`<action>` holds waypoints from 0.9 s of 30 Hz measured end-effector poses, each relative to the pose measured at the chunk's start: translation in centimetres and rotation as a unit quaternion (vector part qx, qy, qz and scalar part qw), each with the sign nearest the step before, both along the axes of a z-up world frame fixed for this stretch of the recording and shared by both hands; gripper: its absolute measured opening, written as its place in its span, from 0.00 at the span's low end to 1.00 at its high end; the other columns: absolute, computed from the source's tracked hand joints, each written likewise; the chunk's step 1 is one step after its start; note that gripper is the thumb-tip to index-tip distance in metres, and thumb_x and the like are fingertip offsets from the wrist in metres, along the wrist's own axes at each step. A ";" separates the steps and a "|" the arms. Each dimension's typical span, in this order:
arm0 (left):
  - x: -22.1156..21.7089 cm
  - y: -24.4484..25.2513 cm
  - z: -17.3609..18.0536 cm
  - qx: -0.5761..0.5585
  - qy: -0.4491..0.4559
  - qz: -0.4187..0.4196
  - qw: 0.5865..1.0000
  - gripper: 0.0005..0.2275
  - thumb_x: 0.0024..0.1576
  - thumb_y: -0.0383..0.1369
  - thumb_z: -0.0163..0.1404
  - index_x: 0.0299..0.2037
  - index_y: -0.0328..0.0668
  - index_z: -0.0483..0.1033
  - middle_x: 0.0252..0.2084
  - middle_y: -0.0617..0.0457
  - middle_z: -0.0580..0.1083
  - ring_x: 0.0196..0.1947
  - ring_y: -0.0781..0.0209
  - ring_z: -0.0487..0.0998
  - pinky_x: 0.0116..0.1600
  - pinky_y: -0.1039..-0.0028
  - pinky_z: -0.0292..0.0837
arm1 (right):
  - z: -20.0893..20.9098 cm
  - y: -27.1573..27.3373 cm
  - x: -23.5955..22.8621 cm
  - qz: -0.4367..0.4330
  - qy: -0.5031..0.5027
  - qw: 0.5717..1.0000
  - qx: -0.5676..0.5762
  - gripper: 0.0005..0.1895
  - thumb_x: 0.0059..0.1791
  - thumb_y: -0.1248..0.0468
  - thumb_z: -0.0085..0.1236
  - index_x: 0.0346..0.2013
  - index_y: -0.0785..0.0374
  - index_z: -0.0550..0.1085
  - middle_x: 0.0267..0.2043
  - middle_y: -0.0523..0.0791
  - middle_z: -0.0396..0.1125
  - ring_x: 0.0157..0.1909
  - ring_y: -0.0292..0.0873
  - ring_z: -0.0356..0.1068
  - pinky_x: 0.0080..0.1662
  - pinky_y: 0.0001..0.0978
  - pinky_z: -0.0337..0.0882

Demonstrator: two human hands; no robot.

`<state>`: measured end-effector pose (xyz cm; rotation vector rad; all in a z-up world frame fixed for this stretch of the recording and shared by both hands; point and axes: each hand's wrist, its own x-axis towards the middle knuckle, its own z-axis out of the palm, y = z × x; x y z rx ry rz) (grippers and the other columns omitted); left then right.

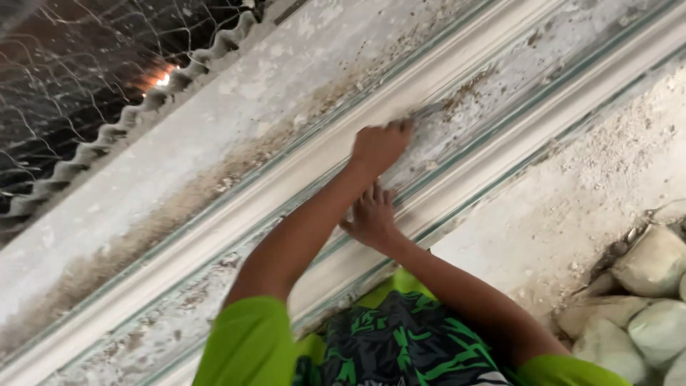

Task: Scraping and finishing decorative plaster moldings using a scraper tool on a workbench.

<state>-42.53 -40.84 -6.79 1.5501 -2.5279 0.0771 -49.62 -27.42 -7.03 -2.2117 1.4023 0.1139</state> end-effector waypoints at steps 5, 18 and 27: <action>-4.7 -5.4 0.3 0.089 0.017 0.029 0.996 0.13 0.58 0.30 0.48 0.53 0.42 0.75 0.37 0.46 0.79 0.26 0.49 0.82 0.26 0.58 0.76 | 0.3 -7.4 -11.2 -0.005 -0.170 0.984 0.047 0.35 0.50 0.47 0.61 0.65 0.63 0.66 0.60 0.57 0.67 0.61 0.61 0.66 0.59 0.52 0.67; 23.6 20.9 13.0 0.357 -0.038 0.273 0.893 0.18 0.63 0.50 0.43 0.58 0.57 0.74 0.33 0.51 0.80 0.25 0.55 0.81 0.30 0.61 0.79 | -4.9 -24.4 -22.7 -0.070 -0.002 0.997 0.008 0.72 0.39 0.27 0.62 0.78 0.69 0.38 0.79 0.66 0.29 0.79 0.72 0.26 0.72 0.66 0.37; 17.1 14.6 6.4 0.216 -0.025 0.261 0.940 0.14 0.66 0.50 0.46 0.47 0.53 0.78 0.22 0.56 0.73 0.17 0.62 0.73 0.20 0.67 0.69 | -7.9 -25.3 -22.2 -0.086 0.017 0.996 0.021 0.79 0.35 0.25 0.62 0.79 0.67 0.33 0.79 0.69 0.21 0.80 0.74 0.21 0.73 0.69 0.33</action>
